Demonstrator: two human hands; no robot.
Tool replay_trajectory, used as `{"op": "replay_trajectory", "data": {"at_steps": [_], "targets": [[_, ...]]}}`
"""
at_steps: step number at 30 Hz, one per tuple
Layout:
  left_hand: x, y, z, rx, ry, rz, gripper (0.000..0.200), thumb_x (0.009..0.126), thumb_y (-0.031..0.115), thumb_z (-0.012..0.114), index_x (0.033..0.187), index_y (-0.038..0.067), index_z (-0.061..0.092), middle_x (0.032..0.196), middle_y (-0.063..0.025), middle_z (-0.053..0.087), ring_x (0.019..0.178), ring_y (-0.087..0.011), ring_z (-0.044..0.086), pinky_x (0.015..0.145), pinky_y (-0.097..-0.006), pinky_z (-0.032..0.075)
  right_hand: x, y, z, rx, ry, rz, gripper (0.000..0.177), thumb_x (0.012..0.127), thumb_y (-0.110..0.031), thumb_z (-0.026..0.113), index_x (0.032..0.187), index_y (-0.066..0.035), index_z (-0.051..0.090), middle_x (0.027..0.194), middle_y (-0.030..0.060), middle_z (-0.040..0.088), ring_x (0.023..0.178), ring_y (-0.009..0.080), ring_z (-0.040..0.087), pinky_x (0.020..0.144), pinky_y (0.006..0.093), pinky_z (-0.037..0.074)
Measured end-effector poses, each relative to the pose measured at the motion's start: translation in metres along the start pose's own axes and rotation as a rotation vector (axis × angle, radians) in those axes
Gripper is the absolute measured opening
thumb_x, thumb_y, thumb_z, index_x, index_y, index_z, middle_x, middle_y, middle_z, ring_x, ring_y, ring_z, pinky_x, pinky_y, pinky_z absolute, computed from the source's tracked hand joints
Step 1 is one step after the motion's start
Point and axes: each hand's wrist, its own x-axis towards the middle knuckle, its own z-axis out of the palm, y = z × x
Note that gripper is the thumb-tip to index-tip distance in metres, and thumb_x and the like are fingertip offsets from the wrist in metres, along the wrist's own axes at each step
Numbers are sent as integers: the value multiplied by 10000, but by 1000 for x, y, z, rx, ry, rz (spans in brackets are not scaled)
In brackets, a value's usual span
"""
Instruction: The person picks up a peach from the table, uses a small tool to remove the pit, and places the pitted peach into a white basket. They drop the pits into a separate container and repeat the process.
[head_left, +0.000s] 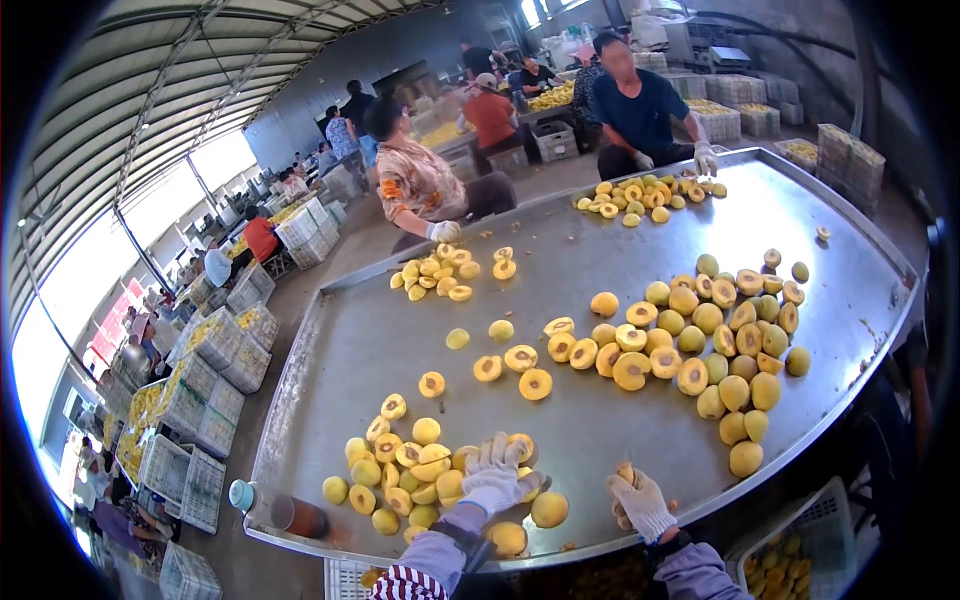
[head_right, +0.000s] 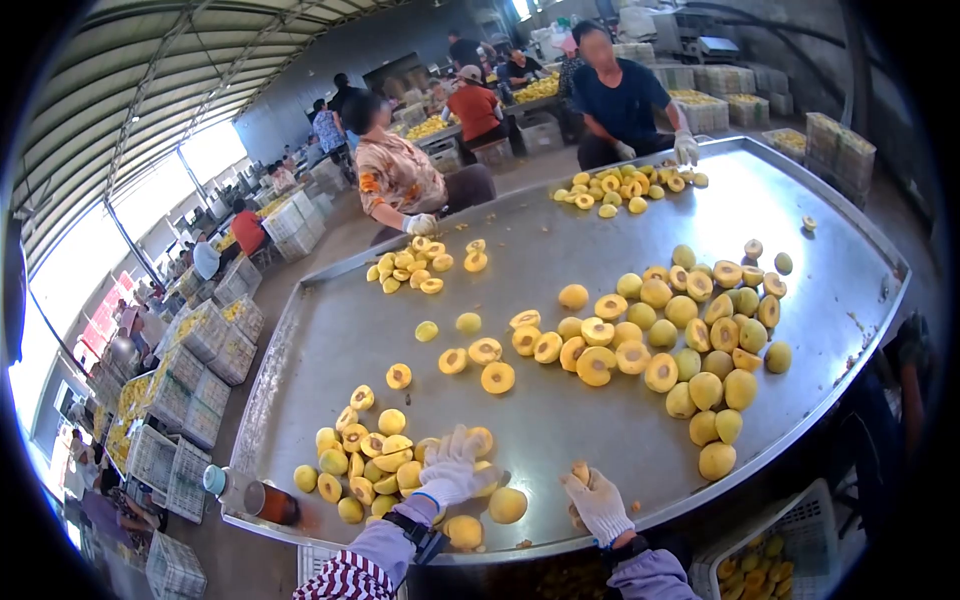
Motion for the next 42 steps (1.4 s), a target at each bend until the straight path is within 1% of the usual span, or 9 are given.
{"op": "replay_trajectory", "data": {"at_steps": [10, 13, 15, 20, 28, 34, 36, 39, 42], "targets": [[2, -5, 6, 68, 91, 77, 835, 829, 664, 565, 1478, 180, 359, 1506, -155, 346, 1410, -369, 307, 1162, -504, 208, -3, -9, 0, 8, -34, 43, 243, 921, -297, 648, 1007, -87, 560, 625, -18, 484, 439, 67, 449, 389, 229, 356], [7, 29, -83, -2, -340, -8, 763, 824, 593, 623, 1435, 179, 434, 1467, -137, 410, 1348, -375, 403, 1118, -455, 319, -7, -11, -3, -45, -45, 44, 285, 911, -346, 650, 950, -78, 563, 627, -8, 510, 452, 72, 466, 417, 236, 383], [37, 45, -85, 104, -311, 171, 703, 820, 532, 659, 1397, 172, 480, 1453, -127, 435, 1319, -374, 442, 1093, -434, 363, -4, -9, -5, -27, -94, 64, 206, 947, -284, 635, 963, -110, 524, 610, -13, 498, 425, 77, 439, 389, 242, 345], [99, 124, -50, 116, 296, 686, 579, 841, 451, 668, 1334, 185, 523, 1413, -76, 488, 1359, -304, 399, 1120, -476, 310, -3, -9, -6, -49, -97, 107, 232, 940, -301, 647, 964, -99, 536, 629, -11, 505, 459, 70, 459, 417, 238, 366], [204, 167, -25, 147, 559, 1074, 399, 754, 369, 715, 1128, 235, 681, 1400, -23, 513, 1306, -273, 446, 1065, -489, 369, -1, -11, -15, 41, -138, 210, 291, 915, -322, 673, 1067, -87, 592, 661, -10, 542, 493, 61, 494, 457, 218, 411], [273, 85, -42, 315, 605, 967, 316, 810, 325, 664, 1115, 245, 661, 1334, -26, 543, 1317, -253, 435, 1009, -492, 395, 5, -20, -16, 48, -175, 319, 298, 919, -312, 678, 1054, -71, 564, 662, 10, 561, 485, 66, 503, 448, 215, 408], [294, 55, -76, 538, 421, 595, 371, 845, 375, 638, 1197, 258, 630, 1382, -57, 512, 1338, -269, 414, 1052, -509, 365, 6, -19, -15, 19, -176, 325, 267, 937, -288, 686, 1008, -77, 539, 653, 27, 574, 460, 73, 498, 420, 210, 392], [269, 22, -81, 462, 589, 489, 475, 854, 450, 635, 1289, 263, 595, 1431, -98, 471, 1369, -298, 382, 1111, -523, 307, 5, -16, -18, 40, -187, 313, 335, 902, -296, 686, 1074, -34, 568, 673, 4, 549, 507, 60, 512, 460, 216, 411], [191, 2, -64, 357, 477, 610, 607, 831, 513, 657, 1368, 252, 547, 1478, -132, 425, 1411, -347, 326, 1143, -541, 253, 1, -26, -15, 23, -167, 318, 336, 899, -293, 690, 1076, -32, 572, 669, 3, 542, 508, 61, 510, 458, 218, 407]]}}
